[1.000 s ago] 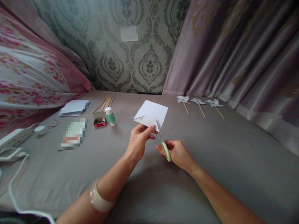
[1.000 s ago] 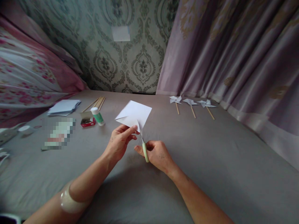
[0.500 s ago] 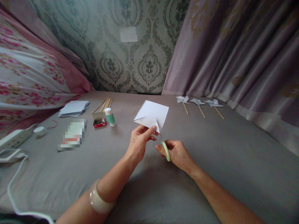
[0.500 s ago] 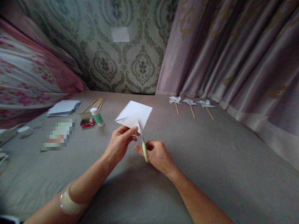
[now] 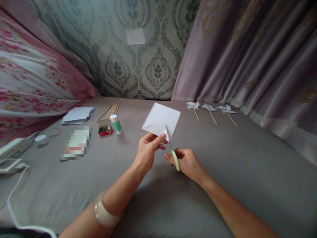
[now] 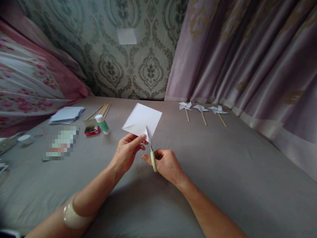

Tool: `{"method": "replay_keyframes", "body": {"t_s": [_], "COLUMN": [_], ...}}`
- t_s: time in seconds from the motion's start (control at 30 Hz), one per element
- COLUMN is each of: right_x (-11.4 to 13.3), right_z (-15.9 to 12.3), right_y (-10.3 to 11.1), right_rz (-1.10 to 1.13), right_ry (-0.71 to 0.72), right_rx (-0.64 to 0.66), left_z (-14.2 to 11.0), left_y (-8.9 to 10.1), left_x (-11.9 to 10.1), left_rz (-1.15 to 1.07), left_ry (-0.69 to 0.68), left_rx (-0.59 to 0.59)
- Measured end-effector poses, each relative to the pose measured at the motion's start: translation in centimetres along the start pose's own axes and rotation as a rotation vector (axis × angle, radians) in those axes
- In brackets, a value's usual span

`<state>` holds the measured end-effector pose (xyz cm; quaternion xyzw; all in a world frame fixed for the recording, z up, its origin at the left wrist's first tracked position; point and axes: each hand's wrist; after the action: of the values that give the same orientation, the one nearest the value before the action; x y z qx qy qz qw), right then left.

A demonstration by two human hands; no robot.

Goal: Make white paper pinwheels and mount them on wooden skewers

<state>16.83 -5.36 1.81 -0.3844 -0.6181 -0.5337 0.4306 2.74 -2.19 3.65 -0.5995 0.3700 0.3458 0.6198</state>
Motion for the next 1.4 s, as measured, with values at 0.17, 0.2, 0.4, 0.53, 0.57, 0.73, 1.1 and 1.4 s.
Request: {"method": "replay_keyframes", "body": {"t_s": [0.17,0.2,0.4,0.53,0.57,0.73,1.1,1.4], "right_x": [-0.11,-0.08,0.06,-0.12,-0.16,-0.10,-0.02,0.16], "right_z": [-0.01,-0.03,-0.12,-0.05,-0.04,-0.06,-0.11,-0.15], "right_y": [0.00,0.00,0.03,0.04,0.04,0.06,0.08,0.17], "right_rz": [0.001,0.005,-0.027,-0.046,-0.046,-0.037,-0.050,-0.057], "right_ry": [0.000,-0.001,0.013,0.025,0.026,0.009,0.003,0.012], "right_rx": [-0.011,-0.016,-0.012,-0.020,-0.024,-0.015,-0.022,-0.026], "left_z": [0.01,0.01,0.00,0.01,0.02,0.04,0.01,0.03], "left_y": [0.15,0.17,0.04,-0.04,-0.03,0.03,0.00,-0.02], "left_x": [0.17,0.19,0.04,0.04,0.07,0.16,0.09,0.03], "left_rz": [0.000,0.000,0.013,0.013,0.012,0.011,0.004,0.015], "left_ry": [-0.002,-0.003,-0.003,0.000,0.001,0.000,-0.002,0.001], "left_rx": [0.005,0.007,0.005,-0.006,-0.007,-0.007,-0.015,-0.028]}}
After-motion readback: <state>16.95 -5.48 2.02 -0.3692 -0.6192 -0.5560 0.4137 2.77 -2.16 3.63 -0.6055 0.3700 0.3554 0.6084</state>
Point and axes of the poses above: each hand's wrist, its own z-axis towards the middle knuckle, its own y-axis out of the back of the hand, x = y × z, and after that the axes turned 2 degrees about -z, right-handed
